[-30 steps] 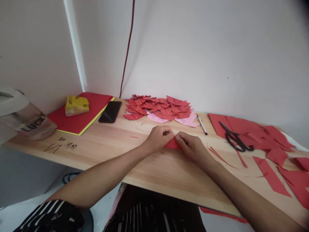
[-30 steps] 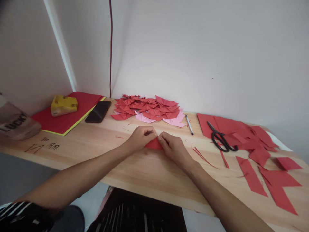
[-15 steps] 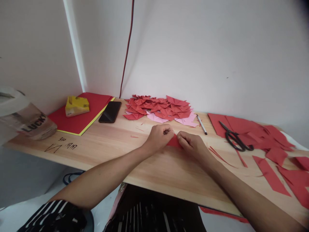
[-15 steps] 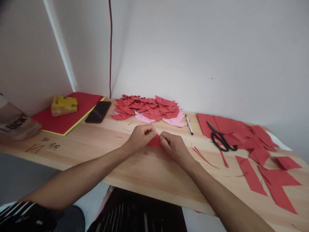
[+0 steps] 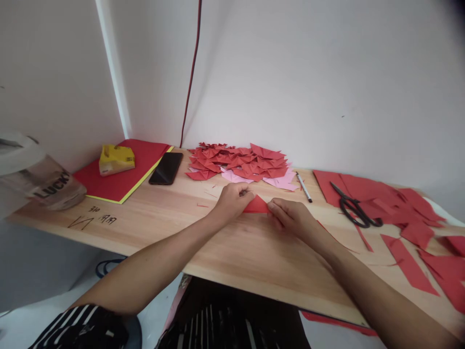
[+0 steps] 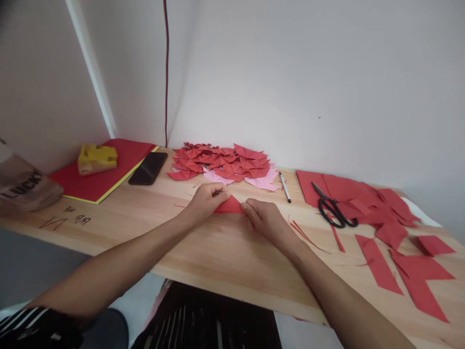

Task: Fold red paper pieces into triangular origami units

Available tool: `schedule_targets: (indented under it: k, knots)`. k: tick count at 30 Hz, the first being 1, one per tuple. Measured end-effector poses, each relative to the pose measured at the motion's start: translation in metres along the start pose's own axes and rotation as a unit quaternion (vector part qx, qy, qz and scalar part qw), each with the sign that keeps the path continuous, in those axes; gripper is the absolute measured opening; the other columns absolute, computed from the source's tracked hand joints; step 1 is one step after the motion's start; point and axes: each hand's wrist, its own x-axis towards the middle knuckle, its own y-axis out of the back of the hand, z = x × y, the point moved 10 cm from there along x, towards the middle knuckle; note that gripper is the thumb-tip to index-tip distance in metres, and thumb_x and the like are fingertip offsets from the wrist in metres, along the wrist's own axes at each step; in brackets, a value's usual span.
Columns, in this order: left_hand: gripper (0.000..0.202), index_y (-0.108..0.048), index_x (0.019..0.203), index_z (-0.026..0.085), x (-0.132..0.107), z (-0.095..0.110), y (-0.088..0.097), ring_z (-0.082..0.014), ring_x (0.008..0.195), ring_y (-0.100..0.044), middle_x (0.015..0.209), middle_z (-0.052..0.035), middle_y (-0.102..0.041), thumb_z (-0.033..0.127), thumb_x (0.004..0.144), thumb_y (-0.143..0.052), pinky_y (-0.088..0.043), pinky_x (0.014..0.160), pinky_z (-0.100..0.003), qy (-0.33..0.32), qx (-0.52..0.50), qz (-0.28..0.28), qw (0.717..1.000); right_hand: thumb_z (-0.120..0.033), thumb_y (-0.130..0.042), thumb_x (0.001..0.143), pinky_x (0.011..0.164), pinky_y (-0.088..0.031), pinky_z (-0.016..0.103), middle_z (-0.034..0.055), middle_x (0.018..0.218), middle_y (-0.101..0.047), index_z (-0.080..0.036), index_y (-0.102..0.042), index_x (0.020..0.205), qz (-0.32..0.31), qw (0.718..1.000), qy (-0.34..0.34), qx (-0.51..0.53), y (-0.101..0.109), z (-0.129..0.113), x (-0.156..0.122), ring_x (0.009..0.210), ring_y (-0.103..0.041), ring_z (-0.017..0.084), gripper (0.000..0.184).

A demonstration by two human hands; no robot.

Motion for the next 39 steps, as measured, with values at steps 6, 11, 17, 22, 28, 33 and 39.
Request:
schedule_targets:
  k: [6, 11, 17, 22, 28, 33, 39]
  knots:
    - [0.022, -0.048, 0.059, 0.016, 0.001, -0.004, 0.002, -0.01, 0.06, -0.039, 0.058, 0.0042, -0.043, 0.029, 0.076, -0.054, -0.03, 0.058, -0.024, 0.016, -0.004, -0.005, 1.0, -0.051, -0.033, 0.096, 0.052, -0.035, 0.026, -0.0026, 0.05, -0.054, -0.022, -0.052, 0.063, -0.036, 0.999, -0.028, 0.017, -0.001, 0.011, -0.002, 0.046, -0.044, 0.012, 0.048]
    - [0.02, -0.059, 0.065, 0.014, 0.0, -0.006, -0.004, -0.0112, 0.063, -0.046, 0.063, 0.0021, -0.053, 0.031, 0.075, -0.056, -0.035, 0.061, -0.023, 0.032, -0.024, -0.03, 0.999, -0.047, -0.043, 0.092, 0.058, -0.036, 0.026, -0.0005, 0.07, -0.059, -0.02, -0.057, 0.079, 0.045, 0.999, 0.004, 0.002, 0.014, 0.003, -0.001, 0.062, -0.05, 0.014, 0.033]
    - [0.021, -0.06, 0.062, 0.014, -0.006, -0.003, -0.021, -0.0102, 0.061, -0.044, 0.061, 0.0025, -0.051, 0.031, 0.074, -0.059, -0.033, 0.056, -0.021, 0.03, -0.054, -0.075, 0.995, -0.039, -0.046, 0.091, 0.055, -0.034, 0.025, -0.0025, 0.065, -0.051, -0.02, -0.053, 0.077, 0.046, 0.998, 0.027, 0.043, 0.003, 0.001, 0.001, 0.059, -0.043, 0.012, 0.025]
    - [0.019, -0.065, 0.071, 0.014, -0.007, -0.007, -0.026, -0.0114, 0.065, -0.05, 0.068, 0.0001, -0.059, 0.031, 0.075, -0.059, -0.038, 0.059, -0.022, 0.046, -0.092, -0.092, 0.99, -0.039, -0.048, 0.09, 0.054, -0.033, 0.026, -0.0019, 0.064, -0.051, -0.02, -0.052, 0.074, 0.067, 0.996, 0.027, 0.049, 0.008, 0.005, 0.002, 0.058, -0.042, 0.012, 0.025]
    - [0.016, -0.063, 0.067, 0.014, -0.009, -0.004, -0.023, -0.0106, 0.06, -0.046, 0.06, 0.0016, -0.055, 0.027, 0.075, -0.059, -0.035, 0.057, -0.022, 0.042, -0.028, -0.077, 0.996, -0.04, -0.043, 0.094, 0.058, -0.035, 0.025, -0.0018, 0.067, -0.05, -0.02, -0.052, 0.078, 0.053, 0.998, 0.035, 0.031, 0.003, 0.002, 0.001, 0.063, -0.044, 0.013, 0.028]
    - [0.018, -0.059, 0.063, 0.014, -0.013, 0.002, -0.034, -0.0093, 0.057, -0.044, 0.058, 0.003, -0.052, 0.026, 0.076, -0.058, -0.033, 0.057, -0.022, 0.032, -0.04, -0.112, 0.992, -0.039, -0.038, 0.097, 0.06, -0.033, 0.025, -0.0034, 0.066, -0.045, -0.021, -0.045, 0.075, 0.068, 0.997, 0.043, -0.004, 0.004, -0.008, -0.003, 0.063, -0.043, 0.013, 0.029]
    - [0.027, -0.053, 0.058, 0.015, -0.014, 0.0, -0.04, -0.0085, 0.055, -0.04, 0.055, 0.0041, -0.046, 0.031, 0.079, -0.056, -0.031, 0.054, -0.022, 0.036, -0.052, -0.137, 0.989, -0.036, -0.039, 0.096, 0.058, -0.033, 0.025, -0.0029, 0.064, -0.046, -0.021, -0.044, 0.073, 0.081, 0.995, 0.052, -0.024, 0.009, -0.011, -0.005, 0.061, -0.043, 0.013, 0.028]
